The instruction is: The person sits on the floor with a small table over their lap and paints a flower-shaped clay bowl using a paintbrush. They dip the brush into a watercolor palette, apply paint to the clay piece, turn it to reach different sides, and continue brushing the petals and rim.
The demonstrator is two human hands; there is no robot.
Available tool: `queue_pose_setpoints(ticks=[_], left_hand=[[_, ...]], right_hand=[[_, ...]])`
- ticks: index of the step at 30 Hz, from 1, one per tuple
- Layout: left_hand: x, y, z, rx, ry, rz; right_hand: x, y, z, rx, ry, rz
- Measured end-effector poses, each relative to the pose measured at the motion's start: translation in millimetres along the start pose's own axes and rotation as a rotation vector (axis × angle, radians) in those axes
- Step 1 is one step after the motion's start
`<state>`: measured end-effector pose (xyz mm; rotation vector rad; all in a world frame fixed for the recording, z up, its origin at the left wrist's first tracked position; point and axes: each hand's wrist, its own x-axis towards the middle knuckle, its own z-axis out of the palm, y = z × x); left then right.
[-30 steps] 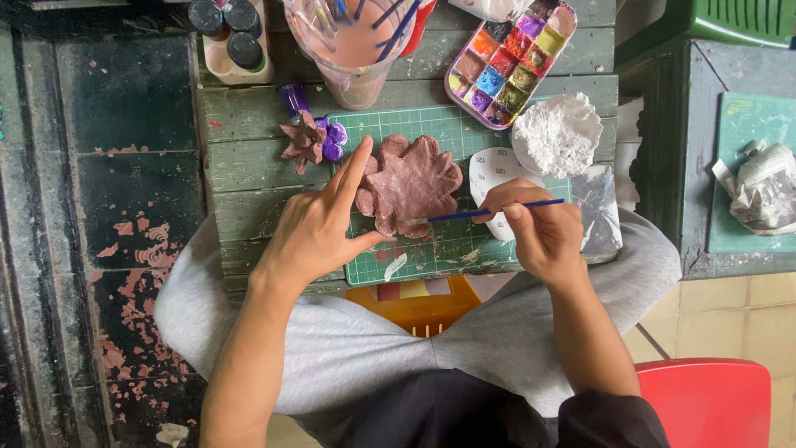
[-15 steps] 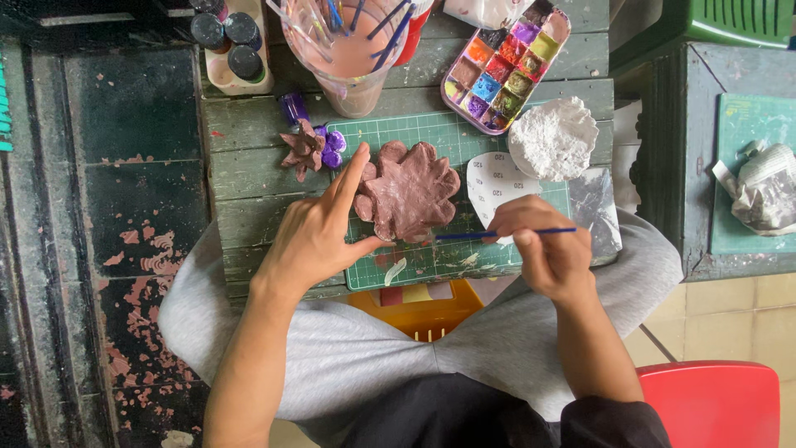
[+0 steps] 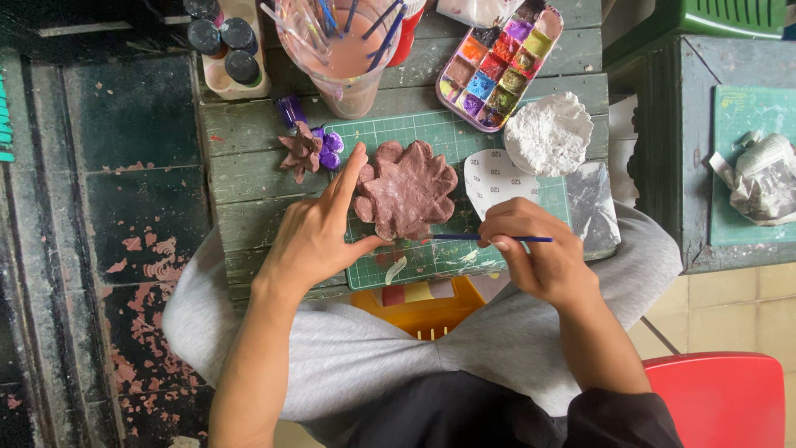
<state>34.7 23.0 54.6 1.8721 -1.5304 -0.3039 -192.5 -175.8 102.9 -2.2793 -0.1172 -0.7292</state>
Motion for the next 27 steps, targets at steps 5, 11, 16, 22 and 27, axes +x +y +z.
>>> queue_pose_setpoints(ticks=[5,11,16,22,27], left_hand=[[1,-1,1,-0.007,-0.006,-0.016],[0,-2,2,0.020,0.020,0.023],[1,-2,2,0.016,0.026,0.035],[1,0,-1,-0.010,-0.014,-0.028],[3,-1,-1,-0.013,0.016,0.013]], right_hand=[[-1,1,1,0.008,0.015,-0.037],[-2,-2,-3,-0.056,0.042,-0.094],[-4,1,0,-0.040,0.052,-0.037],[-10,8,-1,0.056,0.172,0.412],[-17,11,2,0.051,0.144,0.337]])
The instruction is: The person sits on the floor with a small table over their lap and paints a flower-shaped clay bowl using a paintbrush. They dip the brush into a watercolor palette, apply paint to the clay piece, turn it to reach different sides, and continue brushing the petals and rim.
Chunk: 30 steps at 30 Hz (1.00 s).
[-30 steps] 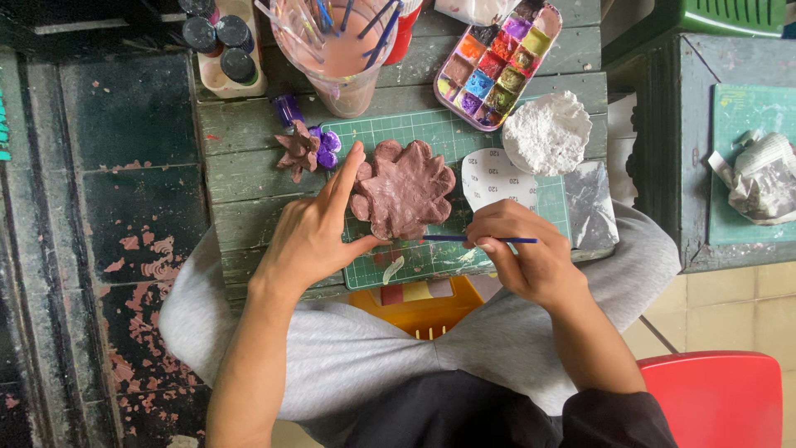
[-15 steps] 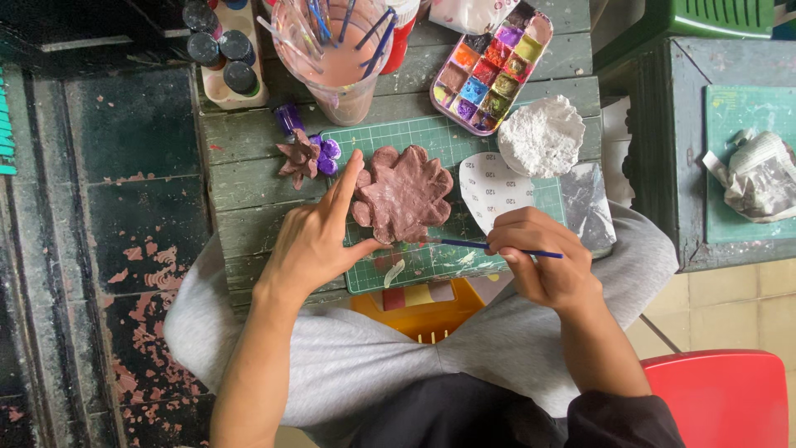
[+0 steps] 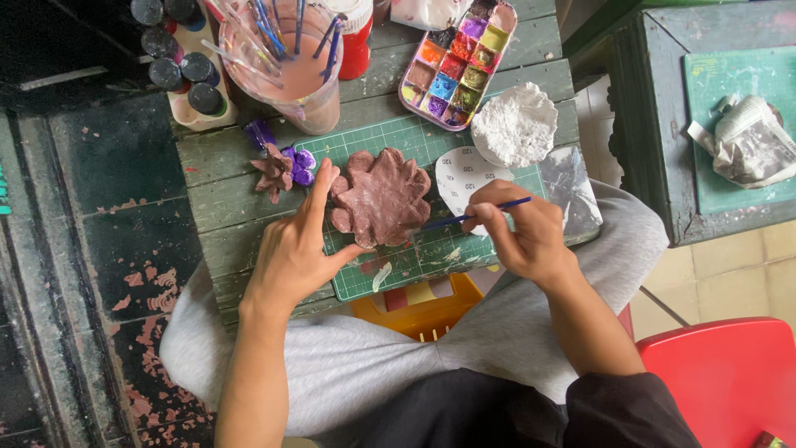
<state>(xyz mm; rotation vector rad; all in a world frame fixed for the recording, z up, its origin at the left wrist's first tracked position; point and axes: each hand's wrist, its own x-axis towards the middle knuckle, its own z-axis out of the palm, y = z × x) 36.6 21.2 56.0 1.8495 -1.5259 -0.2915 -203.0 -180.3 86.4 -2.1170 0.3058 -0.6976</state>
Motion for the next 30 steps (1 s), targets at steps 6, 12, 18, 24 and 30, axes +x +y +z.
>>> queue_pose_setpoints(ticks=[6,12,18,24,30], left_hand=[[2,1,-1,0.047,-0.035,0.005],[4,5,6,0.086,0.002,-0.010],[4,0,7,0.089,0.020,0.028],[2,1,8,0.082,-0.024,-0.036],[4,1,7,0.071,-0.014,-0.021]], right_hand=[[-33,4,-15,0.167,0.068,-0.009],[-60,20,4,0.276,0.126,0.128],[-64,27,0,0.294,0.192,0.153],[-62,17,-2,0.169,0.185,0.061],[-70,-4,2,-0.182,0.049,-0.167]])
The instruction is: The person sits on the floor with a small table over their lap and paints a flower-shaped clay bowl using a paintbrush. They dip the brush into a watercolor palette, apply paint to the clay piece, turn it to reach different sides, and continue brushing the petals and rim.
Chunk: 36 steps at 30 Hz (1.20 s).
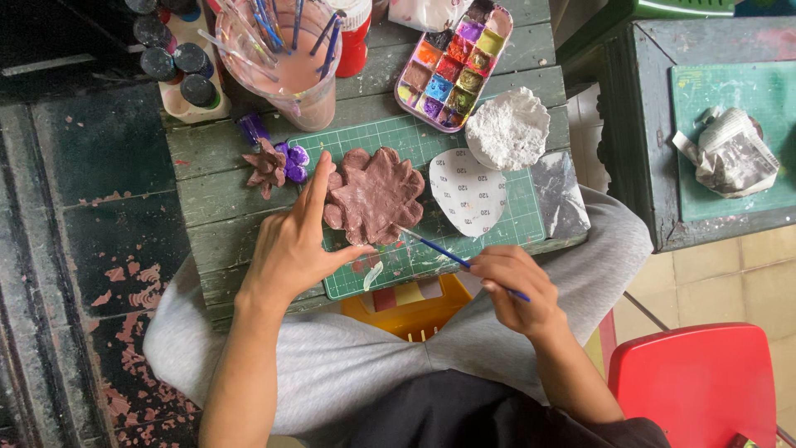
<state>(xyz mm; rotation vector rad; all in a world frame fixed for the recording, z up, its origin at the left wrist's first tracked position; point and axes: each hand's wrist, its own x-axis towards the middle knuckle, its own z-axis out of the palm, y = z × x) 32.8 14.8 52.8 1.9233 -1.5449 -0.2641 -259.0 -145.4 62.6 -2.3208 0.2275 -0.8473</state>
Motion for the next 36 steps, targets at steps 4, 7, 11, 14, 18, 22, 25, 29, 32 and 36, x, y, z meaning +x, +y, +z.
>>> queue_pose_setpoints(ticks=[4,7,11,14,18,22,25,29,32,36], left_hand=[[-1,0,-1,-0.003,0.008,-0.004],[-2,-3,-5,-0.004,0.010,0.000],[-5,-5,-16,0.023,-0.021,-0.035],[-3,1,-12,0.021,-0.128,-0.131],[2,10,3,0.039,-0.028,-0.056],[2,4,5,0.075,-0.060,-0.106],[1,1,9,0.067,-0.050,-0.102],[0,0,13,0.055,0.023,-0.013],[1,-4,12,0.040,0.025,-0.011],[1,-5,12,0.030,0.004,-0.023]], right_hand=[[2,-2,-4,-0.010,0.047,0.008],[3,-1,-16,0.042,0.174,0.109],[10,5,-25,0.177,0.232,0.212],[21,15,-25,0.273,0.205,0.219],[40,35,-21,0.375,0.204,0.205],[64,56,-18,0.417,0.293,0.212],[88,71,-16,0.269,0.348,0.245],[121,85,-8,0.157,0.325,0.143],[140,86,-8,-0.184,0.200,0.135],[157,79,-4,-0.333,0.014,-0.118]])
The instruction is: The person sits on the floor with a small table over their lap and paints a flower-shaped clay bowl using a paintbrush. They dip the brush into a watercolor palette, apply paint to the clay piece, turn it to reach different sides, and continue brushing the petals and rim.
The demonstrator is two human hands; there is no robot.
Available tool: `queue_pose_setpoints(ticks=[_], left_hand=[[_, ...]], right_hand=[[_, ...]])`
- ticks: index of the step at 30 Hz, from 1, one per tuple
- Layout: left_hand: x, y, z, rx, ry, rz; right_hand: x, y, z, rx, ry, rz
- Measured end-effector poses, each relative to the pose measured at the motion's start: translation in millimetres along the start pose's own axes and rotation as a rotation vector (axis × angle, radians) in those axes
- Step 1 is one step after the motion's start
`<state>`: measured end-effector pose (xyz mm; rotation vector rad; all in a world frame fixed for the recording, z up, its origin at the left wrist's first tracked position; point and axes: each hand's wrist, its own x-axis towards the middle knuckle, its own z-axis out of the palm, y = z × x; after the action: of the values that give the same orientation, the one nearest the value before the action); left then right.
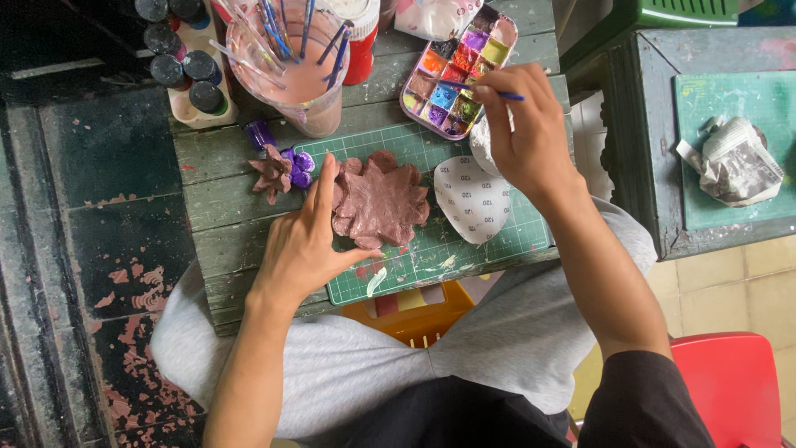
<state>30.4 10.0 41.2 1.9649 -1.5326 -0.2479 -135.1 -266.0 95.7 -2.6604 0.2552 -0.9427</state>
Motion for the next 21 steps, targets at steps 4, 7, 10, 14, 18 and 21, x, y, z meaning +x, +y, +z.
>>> queue_pose_setpoints(ticks=[4,7,10,14,18,21], left_hand=[[1,0,0,-0.026,-0.014,-0.020],[1,-1,0,-0.018,-0.017,-0.028],[2,-1,-2,0.002,-0.021,-0.032],[2,0,-5,0.012,-0.020,-0.049],[1,1,-8,0.019,-0.030,-0.075],[1,0,-11,0.026,-0.005,-0.049]], right_hand=[[8,-11,0,-0.079,-0.111,-0.145],[6,-19,-2,-0.109,-0.153,-0.168],[6,-21,-5,-0.113,-0.156,-0.182],[10,-13,-6,-0.051,-0.106,-0.150],[9,-6,-3,-0.044,-0.080,-0.120],[-6,-3,-4,-0.004,-0.046,-0.075]])
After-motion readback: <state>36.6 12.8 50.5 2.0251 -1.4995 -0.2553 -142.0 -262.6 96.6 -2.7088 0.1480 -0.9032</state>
